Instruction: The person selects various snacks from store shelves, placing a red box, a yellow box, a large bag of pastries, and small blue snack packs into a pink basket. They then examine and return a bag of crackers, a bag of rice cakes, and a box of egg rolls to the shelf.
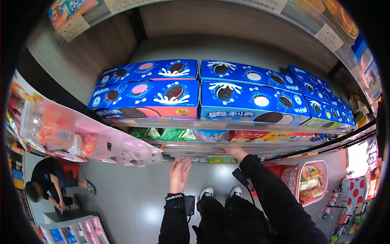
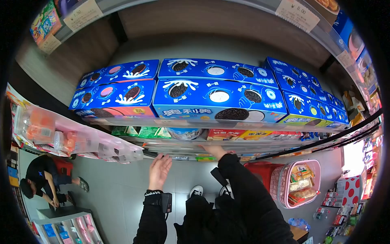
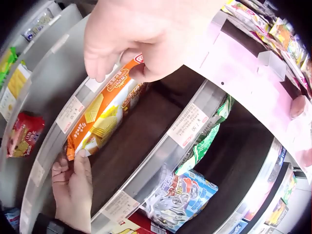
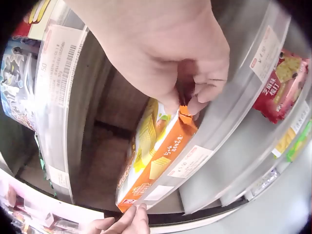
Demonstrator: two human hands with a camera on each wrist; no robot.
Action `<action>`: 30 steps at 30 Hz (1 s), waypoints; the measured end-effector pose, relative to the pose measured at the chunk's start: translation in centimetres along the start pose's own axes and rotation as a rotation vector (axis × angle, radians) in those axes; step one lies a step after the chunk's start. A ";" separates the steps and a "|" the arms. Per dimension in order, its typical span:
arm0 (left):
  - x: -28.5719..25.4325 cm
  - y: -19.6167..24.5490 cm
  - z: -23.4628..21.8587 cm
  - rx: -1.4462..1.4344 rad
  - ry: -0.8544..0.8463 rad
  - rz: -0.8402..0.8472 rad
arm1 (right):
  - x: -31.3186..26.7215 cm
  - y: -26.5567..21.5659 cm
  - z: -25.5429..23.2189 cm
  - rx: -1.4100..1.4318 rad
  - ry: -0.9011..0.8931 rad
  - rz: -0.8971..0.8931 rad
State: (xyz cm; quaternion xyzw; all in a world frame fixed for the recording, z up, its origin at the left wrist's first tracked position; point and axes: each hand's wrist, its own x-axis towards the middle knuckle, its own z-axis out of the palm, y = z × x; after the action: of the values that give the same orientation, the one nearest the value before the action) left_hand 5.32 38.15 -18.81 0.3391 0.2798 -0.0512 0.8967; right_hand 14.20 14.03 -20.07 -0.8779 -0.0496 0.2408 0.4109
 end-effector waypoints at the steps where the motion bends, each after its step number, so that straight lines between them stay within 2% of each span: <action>1: 0.0 -0.5 -0.2 0.012 -0.026 -0.019 | -2.1 -1.8 -1.0 0.000 -0.001 0.009; 3: -0.3 -1.6 -0.2 0.015 -0.050 -0.046 | -4.9 -4.1 -2.5 0.299 0.069 -0.040; 6: -0.8 -3.2 0.2 0.033 -0.031 -0.119 | -7.8 0.7 -3.9 0.430 -0.300 0.035; 7: -0.8 -3.9 0.2 0.059 -0.031 -0.142 | -8.8 2.3 -4.1 0.427 -0.301 0.039; 9: -0.9 -5.0 0.5 0.083 -0.031 -0.168 | -10.3 6.0 -4.4 0.453 -0.438 0.286; 10: -1.0 -5.6 0.7 0.083 -0.049 -0.193 | -10.6 8.2 -4.4 0.451 -0.438 0.288; 13: -1.6 -7.2 1.2 0.085 -0.074 -0.239 | -9.9 15.4 -3.6 0.478 -0.373 0.402; 14: -1.9 -7.6 1.3 0.087 -0.081 -0.256 | -9.2 17.5 -3.1 0.449 -0.205 0.419; 15: -2.4 -8.0 1.5 0.087 -0.071 -0.254 | -8.9 17.6 -3.1 0.419 -0.043 0.432; 16: -3.0 -8.3 1.7 0.104 -0.071 -0.265 | -8.6 16.9 -3.2 0.370 0.040 0.503; 17: -3.7 -8.6 1.7 0.122 -0.066 -0.274 | -7.5 17.8 -3.0 0.374 0.020 0.502; 19: -5.2 -9.4 1.0 0.116 -0.053 -0.276 | -4.9 20.6 -1.5 -0.153 0.218 0.299; 20: -5.8 -9.8 0.7 0.103 -0.063 -0.283 | -4.2 21.3 -1.0 -0.141 0.199 0.292; 22: -7.6 -10.3 0.3 0.114 -0.003 -0.283 | -3.0 21.4 -0.4 0.120 0.349 0.032; 23: -8.5 -10.6 0.0 0.119 0.031 -0.289 | -1.8 22.5 0.2 0.135 0.328 0.029; 25: -10.0 -11.4 -1.2 0.109 0.065 -0.273 | 1.1 28.6 2.0 -0.680 0.616 -0.371; 26: -10.7 -11.7 -1.6 0.118 0.106 -0.288 | 1.3 29.0 2.1 -0.665 0.601 -0.377; 28: -12.0 -12.2 -2.2 0.155 0.176 -0.302 | 1.2 28.7 1.9 0.132 0.492 0.034; 29: -12.6 -12.5 -2.7 0.154 0.193 -0.301 | 0.9 28.4 1.6 0.137 0.476 0.036; 30: -13.1 -12.8 -3.1 0.154 0.202 -0.294 | 0.4 27.5 0.9 0.275 0.325 0.149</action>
State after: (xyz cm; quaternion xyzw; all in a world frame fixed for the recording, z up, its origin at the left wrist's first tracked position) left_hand -10.67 29.07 -21.10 0.3656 0.4102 -0.1685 0.8184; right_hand 11.11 -3.32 -41.19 -0.8422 0.1156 0.1303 0.5103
